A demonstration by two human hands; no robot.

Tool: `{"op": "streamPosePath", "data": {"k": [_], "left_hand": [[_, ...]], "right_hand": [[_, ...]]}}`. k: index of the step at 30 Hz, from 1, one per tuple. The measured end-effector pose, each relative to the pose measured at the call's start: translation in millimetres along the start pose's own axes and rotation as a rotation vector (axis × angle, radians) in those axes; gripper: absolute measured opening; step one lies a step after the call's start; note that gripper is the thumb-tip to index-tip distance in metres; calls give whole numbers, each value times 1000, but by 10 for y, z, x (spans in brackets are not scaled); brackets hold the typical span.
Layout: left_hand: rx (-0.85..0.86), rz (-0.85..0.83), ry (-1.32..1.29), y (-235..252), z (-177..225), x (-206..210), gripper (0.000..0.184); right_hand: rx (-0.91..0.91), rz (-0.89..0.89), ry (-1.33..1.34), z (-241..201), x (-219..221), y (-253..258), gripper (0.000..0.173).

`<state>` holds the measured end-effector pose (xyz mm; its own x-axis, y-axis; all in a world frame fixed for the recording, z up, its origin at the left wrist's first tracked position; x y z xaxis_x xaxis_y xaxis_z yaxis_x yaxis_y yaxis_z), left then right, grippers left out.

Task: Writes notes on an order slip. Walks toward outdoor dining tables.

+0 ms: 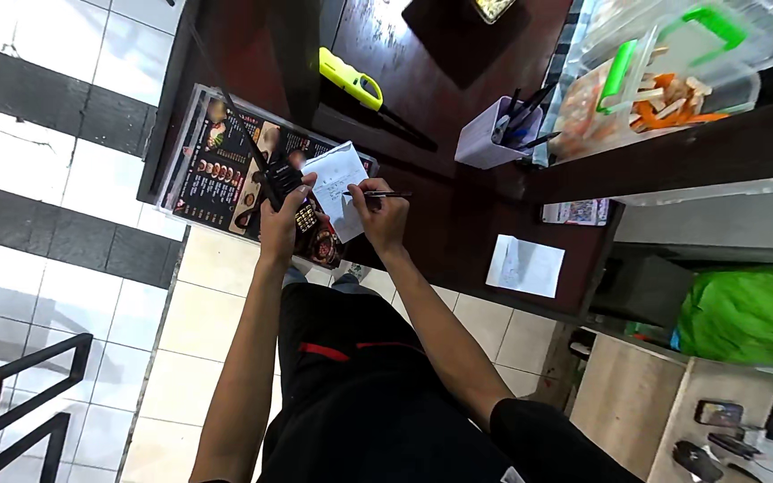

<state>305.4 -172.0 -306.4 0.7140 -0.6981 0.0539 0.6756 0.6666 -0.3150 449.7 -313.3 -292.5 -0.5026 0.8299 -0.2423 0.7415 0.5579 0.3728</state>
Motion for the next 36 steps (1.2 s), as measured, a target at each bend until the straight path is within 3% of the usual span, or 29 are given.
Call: {"op": "streamPosePath", "data": {"k": [36], "left_hand": [[-23,19,-20,-18,3,7,34]], "right_hand": [[6,17,-76,12,-35,-14,15]]}}
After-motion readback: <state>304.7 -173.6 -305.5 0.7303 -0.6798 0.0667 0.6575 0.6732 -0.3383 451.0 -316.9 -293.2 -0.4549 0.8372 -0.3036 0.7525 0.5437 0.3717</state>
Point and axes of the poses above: each hand's wrist, its own y-axis towards the middle knuckle, its own x-axis out of the palm, z = x × y, the point moved 8 cm from there along y, towards the middle knuckle, and after that the axes turned 13 degrees about y, right-handed, at the moved point
